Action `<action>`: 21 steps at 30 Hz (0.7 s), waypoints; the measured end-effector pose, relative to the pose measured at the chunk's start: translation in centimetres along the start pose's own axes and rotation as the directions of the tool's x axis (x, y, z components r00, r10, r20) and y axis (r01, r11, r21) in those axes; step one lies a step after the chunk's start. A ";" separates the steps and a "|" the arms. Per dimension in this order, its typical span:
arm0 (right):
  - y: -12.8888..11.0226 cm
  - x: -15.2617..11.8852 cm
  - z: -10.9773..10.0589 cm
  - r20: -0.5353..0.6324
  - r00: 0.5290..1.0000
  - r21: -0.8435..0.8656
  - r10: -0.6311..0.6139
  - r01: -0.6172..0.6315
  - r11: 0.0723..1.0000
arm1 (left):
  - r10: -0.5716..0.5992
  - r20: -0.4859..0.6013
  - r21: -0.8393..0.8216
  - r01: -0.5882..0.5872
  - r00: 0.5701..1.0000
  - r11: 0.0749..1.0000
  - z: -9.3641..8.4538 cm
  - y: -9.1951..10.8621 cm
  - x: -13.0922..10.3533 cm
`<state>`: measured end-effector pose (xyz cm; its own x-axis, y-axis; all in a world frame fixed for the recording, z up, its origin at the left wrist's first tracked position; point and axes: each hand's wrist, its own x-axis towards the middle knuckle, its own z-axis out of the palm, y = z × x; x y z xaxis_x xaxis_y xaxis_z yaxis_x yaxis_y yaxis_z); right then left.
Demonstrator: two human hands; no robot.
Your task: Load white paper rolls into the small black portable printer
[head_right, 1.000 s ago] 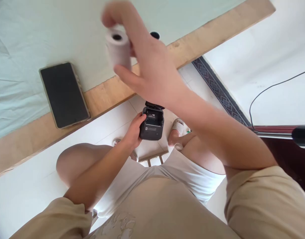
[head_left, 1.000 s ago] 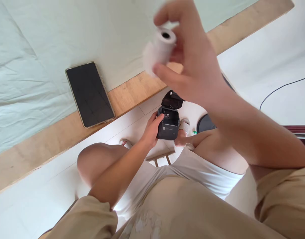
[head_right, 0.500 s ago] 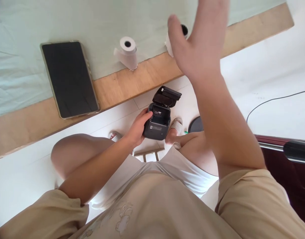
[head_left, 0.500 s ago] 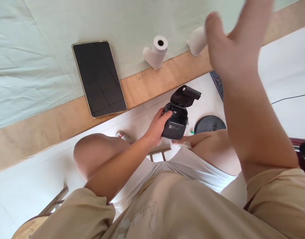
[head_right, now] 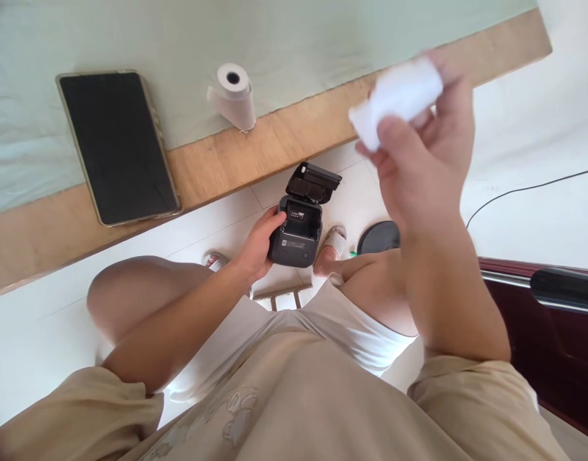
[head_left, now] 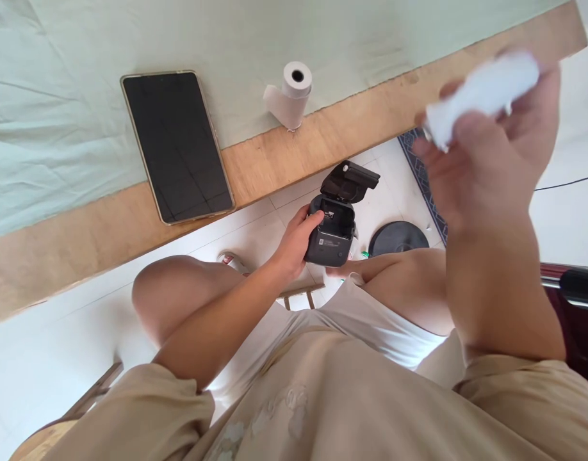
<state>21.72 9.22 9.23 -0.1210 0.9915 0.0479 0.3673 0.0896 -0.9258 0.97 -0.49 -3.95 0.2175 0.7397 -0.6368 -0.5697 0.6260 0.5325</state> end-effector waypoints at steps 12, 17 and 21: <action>5.4 -7.8 4.2 0.287 0.827 0.395 0.484 -0.562 0.727 | 0.045 -0.055 0.041 -0.042 0.997 0.998 -0.2 -0.4 0.8; 6.5 -7.8 4.0 0.217 0.888 0.173 0.405 -0.443 0.879 | 0.050 -0.034 0.062 -0.047 0.998 0.997 0.5 -0.5 1.3; 7.6 -8.4 4.0 0.189 0.982 -0.210 -0.005 0.045 0.977 | 0.045 0.003 0.090 -0.046 0.999 0.995 0.6 -0.7 1.3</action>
<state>21.78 1.22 0.30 -0.2949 0.9553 -0.0191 0.5467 0.1523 -0.8234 2.15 0.19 -4.79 0.1941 0.7682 -0.6101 -0.5054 0.6113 0.6090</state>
